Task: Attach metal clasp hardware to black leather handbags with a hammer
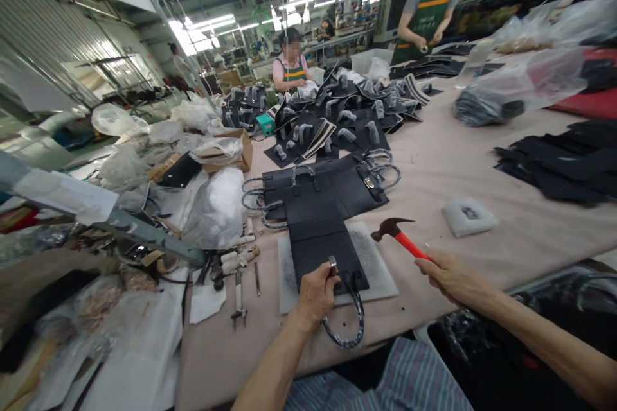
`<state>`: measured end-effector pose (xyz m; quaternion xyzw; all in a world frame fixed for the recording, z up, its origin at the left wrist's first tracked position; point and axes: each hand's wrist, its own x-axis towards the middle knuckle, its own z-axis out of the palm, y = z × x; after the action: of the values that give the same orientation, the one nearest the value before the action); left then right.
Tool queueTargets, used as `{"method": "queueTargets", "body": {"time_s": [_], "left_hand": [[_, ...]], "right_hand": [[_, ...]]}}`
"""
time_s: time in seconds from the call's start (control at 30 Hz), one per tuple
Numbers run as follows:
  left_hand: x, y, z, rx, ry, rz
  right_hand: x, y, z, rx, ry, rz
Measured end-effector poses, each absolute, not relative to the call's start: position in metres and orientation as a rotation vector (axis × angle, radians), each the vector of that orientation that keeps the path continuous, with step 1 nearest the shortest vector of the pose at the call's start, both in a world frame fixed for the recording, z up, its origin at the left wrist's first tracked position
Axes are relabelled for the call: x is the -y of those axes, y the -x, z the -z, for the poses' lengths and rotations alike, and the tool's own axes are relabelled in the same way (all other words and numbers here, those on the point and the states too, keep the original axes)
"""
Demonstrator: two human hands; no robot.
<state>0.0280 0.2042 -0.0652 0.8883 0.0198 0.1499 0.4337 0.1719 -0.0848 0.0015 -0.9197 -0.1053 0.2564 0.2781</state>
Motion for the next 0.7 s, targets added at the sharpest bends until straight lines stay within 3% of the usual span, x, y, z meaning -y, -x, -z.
{"method": "queueTargets", "body": {"time_s": [0.13, 0.27, 0.47, 0.6, 0.7], "left_hand": [[-0.205, -0.028, 0.064, -0.066, -2.204, -0.348], [-0.206, -0.025, 0.061, -0.091, -2.212, -0.324], [-0.202, -0.031, 0.053, -0.194, -1.993, -0.284], [-0.227, -0.045, 0.04, -0.559, -1.373, -0.556], [-0.273, -0.042, 0.03, -0.673, -1.304, -0.631]], "right_hand": [[0.084, -0.179, 0.036, 0.516, 2.794, -0.203], [0.042, -0.156, 0.048, 0.977, 2.506, 0.072], [-0.01, -0.12, 0.079, 1.229, 2.287, 0.021], [-0.005, -0.12, 0.088, 1.174, 2.271, -0.039], [-0.003, -0.123, 0.085, 1.174, 2.262, -0.033]]}}
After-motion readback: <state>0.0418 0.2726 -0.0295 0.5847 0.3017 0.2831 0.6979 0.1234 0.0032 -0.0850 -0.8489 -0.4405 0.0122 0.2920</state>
